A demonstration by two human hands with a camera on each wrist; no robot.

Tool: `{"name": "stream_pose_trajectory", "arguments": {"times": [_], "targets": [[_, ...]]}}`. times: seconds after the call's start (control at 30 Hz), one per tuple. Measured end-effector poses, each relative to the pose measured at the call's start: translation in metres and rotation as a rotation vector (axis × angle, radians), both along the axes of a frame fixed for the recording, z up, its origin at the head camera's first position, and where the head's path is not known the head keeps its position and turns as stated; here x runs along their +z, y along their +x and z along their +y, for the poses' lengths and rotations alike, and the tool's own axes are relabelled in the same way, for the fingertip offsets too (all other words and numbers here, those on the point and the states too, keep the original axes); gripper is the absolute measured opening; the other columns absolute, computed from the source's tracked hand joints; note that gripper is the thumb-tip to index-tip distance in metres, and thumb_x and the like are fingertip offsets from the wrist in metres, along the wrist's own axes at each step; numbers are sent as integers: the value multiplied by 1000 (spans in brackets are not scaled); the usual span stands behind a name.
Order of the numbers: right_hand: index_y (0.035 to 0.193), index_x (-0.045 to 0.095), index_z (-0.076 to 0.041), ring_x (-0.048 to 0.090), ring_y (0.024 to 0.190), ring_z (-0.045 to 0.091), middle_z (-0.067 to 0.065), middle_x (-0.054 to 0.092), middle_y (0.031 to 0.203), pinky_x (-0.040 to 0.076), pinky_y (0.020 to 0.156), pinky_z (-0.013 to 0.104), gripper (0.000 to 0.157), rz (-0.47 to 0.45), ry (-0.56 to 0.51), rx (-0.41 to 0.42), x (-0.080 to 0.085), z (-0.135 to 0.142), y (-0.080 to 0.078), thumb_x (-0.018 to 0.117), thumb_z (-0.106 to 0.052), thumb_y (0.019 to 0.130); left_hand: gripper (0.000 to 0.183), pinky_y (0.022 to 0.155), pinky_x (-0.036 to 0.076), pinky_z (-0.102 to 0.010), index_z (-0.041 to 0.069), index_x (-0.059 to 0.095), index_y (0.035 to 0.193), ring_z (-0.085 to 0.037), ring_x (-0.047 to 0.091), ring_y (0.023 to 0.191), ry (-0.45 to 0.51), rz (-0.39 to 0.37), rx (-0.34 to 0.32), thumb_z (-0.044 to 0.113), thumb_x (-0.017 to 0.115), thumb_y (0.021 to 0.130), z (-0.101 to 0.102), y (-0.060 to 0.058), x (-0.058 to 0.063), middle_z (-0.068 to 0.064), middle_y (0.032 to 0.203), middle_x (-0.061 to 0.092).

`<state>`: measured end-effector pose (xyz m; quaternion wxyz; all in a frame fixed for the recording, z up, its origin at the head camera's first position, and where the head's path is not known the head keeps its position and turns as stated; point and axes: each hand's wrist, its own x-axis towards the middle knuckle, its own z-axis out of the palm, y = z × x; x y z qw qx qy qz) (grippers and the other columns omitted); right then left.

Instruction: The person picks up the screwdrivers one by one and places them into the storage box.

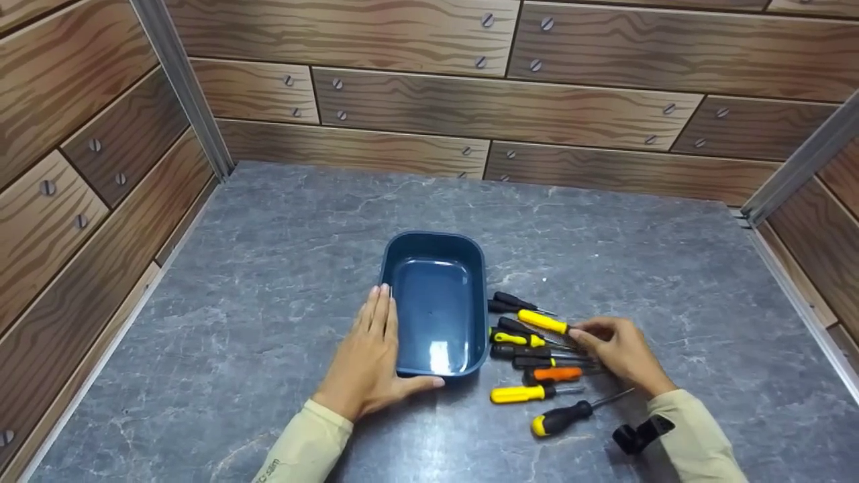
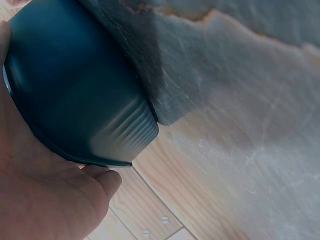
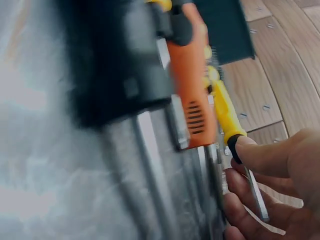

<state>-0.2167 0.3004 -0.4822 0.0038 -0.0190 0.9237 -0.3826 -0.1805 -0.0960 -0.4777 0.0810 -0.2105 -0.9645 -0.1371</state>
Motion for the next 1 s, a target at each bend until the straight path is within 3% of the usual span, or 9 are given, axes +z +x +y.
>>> {"name": "stream_pose_trajectory", "arguments": {"times": [0.13, 0.27, 0.4, 0.57, 0.8, 1.0], "targets": [[113, 73, 6, 69, 85, 11, 10, 76, 98, 57, 78, 22, 32, -117, -299, -68, 3, 6, -2, 76, -19, 93, 132, 124, 15, -50, -14, 22, 154, -41, 10, 153, -1, -5, -2, 88, 53, 77, 0, 0, 0, -31, 163, 12], [109, 72, 4, 74, 85, 17, 10, 76, 94, 61, 82, 31, 20, -222, -711, -127, 7, 12, -2, 75, -5, 92, 132, 124, 15, -50, -14, 21, 154, -41, 9, 153, 3, -7, -3, 88, 53, 77, 0, 0, 0, -31, 163, 11], [100, 74, 0, 75, 90, 23, 11, 74, 96, 58, 89, 33, 14, -253, -980, -147, 11, 15, -1, 71, 9, 90, 132, 124, 14, -50, -14, 22, 154, -41, 9, 153, 7, -5, -4, 88, 53, 77, 1, -1, -1, -31, 163, 11], [98, 76, 1, 74, 96, 26, 14, 72, 102, 54, 96, 33, 18, -260, -1146, -132, 18, 12, 0, 64, 14, 92, 131, 123, 17, -50, -14, 24, 153, -42, 11, 152, 11, 13, -8, 88, 53, 77, 0, -1, -2, -32, 163, 13], [106, 73, 0, 73, 102, 26, 14, 73, 106, 50, 103, 35, 14, -244, -1336, -92, 35, -2, -3, 62, 4, 98, 132, 124, 14, -48, -14, 21, 154, -41, 10, 153, -3, 8, -8, 90, 50, 77, -1, -2, -1, -31, 163, 11], [111, 68, 3, 68, 111, 28, 14, 68, 112, 39, 113, 44, 16, -226, -1491, 5, 47, -26, -8, 55, 3, 101, 133, 124, 15, -48, -14, 21, 154, -41, 9, 153, -5, 6, -10, 91, 48, 77, 0, -2, -2, -31, 163, 10]]}}
